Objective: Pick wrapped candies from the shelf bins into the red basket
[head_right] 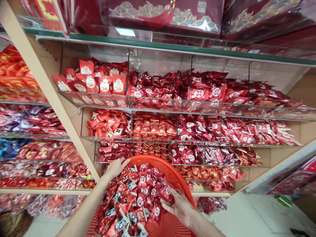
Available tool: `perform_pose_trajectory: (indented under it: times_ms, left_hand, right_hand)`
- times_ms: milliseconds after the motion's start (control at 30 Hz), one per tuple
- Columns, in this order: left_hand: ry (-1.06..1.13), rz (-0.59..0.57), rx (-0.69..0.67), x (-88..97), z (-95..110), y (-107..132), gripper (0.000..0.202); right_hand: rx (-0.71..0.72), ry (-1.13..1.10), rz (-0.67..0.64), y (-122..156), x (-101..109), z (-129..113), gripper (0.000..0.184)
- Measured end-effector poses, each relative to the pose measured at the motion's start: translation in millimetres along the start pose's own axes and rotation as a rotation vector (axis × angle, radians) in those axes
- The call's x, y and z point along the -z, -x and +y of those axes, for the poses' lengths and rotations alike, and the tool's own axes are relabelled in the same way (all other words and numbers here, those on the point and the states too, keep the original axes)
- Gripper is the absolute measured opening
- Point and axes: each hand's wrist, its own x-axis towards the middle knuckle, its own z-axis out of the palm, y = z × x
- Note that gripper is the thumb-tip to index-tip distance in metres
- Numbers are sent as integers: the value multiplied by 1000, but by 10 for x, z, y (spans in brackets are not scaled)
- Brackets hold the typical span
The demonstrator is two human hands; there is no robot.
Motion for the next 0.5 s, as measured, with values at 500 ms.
perform_pose_trajectory:
  times_ms: [500]
  left_hand:
    - [6,-11,1,-24,-19,-15,53]
  right_hand:
    - [104,13,-20,-201,-158,11,47]
